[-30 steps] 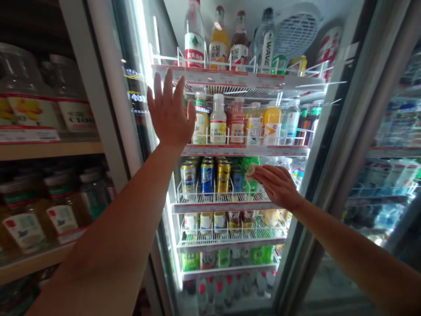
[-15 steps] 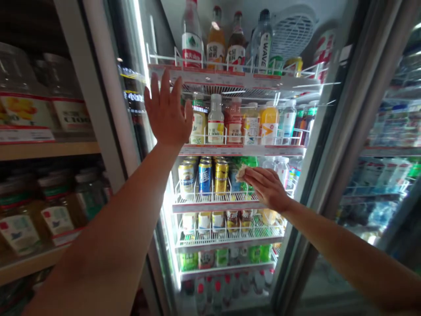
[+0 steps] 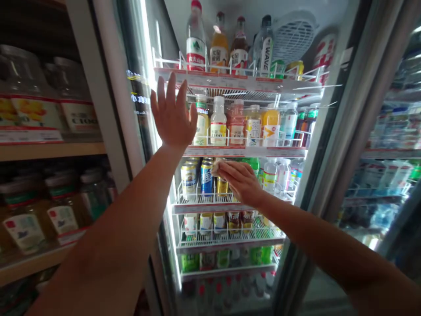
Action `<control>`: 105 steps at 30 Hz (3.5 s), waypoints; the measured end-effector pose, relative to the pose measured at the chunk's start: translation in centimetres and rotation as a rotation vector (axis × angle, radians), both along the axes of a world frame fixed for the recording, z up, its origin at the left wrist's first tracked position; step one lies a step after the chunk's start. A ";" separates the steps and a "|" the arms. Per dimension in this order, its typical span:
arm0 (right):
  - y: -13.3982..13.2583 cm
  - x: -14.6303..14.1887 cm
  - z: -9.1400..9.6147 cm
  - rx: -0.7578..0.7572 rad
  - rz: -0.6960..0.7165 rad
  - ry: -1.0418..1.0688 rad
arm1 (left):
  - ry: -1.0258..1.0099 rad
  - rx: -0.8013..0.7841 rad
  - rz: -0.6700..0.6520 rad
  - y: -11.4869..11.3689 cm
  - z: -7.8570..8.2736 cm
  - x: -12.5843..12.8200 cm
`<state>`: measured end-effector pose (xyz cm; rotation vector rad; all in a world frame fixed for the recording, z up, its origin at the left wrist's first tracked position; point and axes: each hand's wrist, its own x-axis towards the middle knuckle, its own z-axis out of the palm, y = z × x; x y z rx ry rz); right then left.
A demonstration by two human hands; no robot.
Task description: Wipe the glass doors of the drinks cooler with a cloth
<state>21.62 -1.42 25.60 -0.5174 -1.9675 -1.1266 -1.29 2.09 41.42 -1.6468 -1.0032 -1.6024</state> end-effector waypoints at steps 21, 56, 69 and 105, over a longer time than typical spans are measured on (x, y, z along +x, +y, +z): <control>1.4 -8.4 1.3 0.056 0.055 -0.154 | 0.003 0.034 -0.187 0.4 -0.3 -0.3; 0.9 -3.5 0.3 0.011 0.024 -0.231 | 0.006 0.011 -0.121 0.9 -0.2 -0.4; -0.1 0.0 -1.0 -0.041 -0.022 -0.175 | -0.009 -0.002 -0.086 0.3 -0.2 -0.2; 0.0 5.1 -3.0 -0.017 0.013 0.023 | 0.131 0.071 0.000 -0.1 -6.3 -0.1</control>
